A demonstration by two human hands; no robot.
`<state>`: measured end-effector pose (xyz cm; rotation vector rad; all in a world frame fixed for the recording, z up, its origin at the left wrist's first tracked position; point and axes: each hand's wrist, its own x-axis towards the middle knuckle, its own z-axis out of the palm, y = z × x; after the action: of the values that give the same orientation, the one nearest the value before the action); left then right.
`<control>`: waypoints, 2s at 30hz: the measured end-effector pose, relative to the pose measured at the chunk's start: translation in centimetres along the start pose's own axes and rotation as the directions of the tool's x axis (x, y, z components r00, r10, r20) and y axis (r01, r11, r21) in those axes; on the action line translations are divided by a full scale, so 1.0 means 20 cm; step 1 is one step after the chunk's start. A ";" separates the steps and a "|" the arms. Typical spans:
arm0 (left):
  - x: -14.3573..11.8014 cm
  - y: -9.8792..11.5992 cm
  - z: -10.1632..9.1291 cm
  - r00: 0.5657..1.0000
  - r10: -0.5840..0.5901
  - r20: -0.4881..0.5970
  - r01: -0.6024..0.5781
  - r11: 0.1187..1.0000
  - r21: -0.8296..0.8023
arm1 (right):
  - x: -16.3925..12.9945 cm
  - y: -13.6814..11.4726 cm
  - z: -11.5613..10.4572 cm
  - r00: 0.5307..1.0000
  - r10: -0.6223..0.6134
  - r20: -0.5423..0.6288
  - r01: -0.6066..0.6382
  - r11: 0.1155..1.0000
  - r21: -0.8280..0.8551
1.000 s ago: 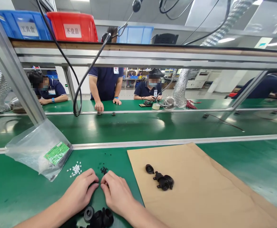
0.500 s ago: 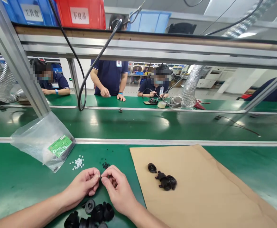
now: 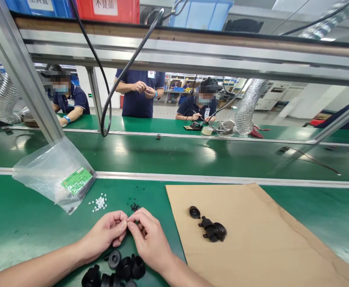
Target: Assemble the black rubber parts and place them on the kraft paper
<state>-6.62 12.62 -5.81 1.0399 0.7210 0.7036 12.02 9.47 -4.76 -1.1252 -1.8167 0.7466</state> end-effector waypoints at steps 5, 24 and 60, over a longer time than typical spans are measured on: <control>0.00 0.00 0.00 0.999 -0.010 -0.038 0.009 1.000 -0.029 | -0.02 -0.02 0.00 0.982 -0.187 0.000 0.183 0.963 -0.196; -0.02 0.08 -0.06 0.995 -0.088 0.054 0.080 0.988 0.129 | 0.00 0.01 -0.02 0.992 -0.127 0.019 0.127 0.992 -0.004; -0.01 0.03 -0.05 0.998 -0.020 -0.052 0.013 0.991 -0.133 | -0.01 0.02 0.02 0.971 -0.207 -0.115 0.200 0.977 -0.074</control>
<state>-7.63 13.12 -5.63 0.8961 0.7180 0.7568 11.87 9.52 -5.31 -0.9827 -1.8284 0.4938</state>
